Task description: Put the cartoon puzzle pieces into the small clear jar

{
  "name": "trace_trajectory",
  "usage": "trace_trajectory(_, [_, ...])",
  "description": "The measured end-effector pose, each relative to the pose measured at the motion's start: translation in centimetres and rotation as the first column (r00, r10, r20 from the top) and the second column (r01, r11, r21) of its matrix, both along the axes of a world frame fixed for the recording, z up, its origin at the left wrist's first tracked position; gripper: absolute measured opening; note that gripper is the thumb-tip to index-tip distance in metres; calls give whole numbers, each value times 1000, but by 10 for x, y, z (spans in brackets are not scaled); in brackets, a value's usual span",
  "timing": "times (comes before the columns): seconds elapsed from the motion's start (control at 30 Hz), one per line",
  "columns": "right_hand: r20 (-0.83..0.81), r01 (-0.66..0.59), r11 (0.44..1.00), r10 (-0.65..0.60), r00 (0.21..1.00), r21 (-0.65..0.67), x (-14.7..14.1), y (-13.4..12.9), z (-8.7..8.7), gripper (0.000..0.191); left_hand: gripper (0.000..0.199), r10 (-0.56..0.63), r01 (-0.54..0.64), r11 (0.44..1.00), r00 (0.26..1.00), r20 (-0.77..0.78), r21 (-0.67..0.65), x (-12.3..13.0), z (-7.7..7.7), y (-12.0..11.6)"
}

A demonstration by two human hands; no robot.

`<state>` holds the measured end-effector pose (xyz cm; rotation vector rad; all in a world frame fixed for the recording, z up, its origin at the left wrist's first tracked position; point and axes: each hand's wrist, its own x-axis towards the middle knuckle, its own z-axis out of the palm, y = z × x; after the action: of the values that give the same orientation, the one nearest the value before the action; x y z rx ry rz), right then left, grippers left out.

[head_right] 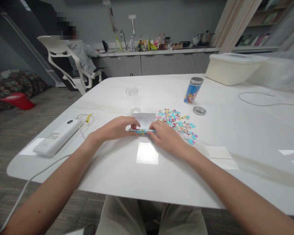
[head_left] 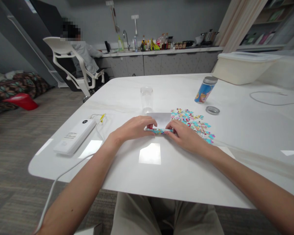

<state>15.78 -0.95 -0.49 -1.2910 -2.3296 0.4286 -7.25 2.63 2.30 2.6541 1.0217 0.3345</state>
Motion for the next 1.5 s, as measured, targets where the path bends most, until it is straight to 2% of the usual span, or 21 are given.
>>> trace_trajectory(0.2, [-43, 61, 998, -62, 997, -35, 0, 2, -2, 15, 17, 3, -3, 1000, 1000, -12, 12, 1, 2, -1])
trace_trajectory(0.5, [26, -35, 989, 32, 999, 141, 4, 2, -8, 12, 28, 15, -16, 1000, 995, -95, -11, 1, 1, -2])
trace_trajectory(0.8, [32, -6, 995, 3, 999, 104, 1, 0, -5, 12, 30, 11, -12, 1000, 995, -98, -14, 0, 2, -1])
trace_trajectory(0.9, [60, -12, 992, 5, 998, 125, 2, 1, -5, 6, 29, 42, -43, 999, 996, -75, -13, 0, 1, 0])
trace_trajectory(1.1, [49, -33, 986, 25, 998, 165, 5, 2, -7, 11, 29, 28, -27, 1000, 996, -87, 7, 0, 1, -1])
trace_trajectory(1.37, [31, 21, 986, -26, 999, 164, 5, 3, -9, 7, 25, 46, -40, 998, 989, -141, 44, 0, 3, -3])
trace_trajectory(1.5, [11, 40, 985, -42, 999, 168, 5, 4, -8, 10, 28, 60, -57, 997, 996, -73, 44, -1, 1, -1])
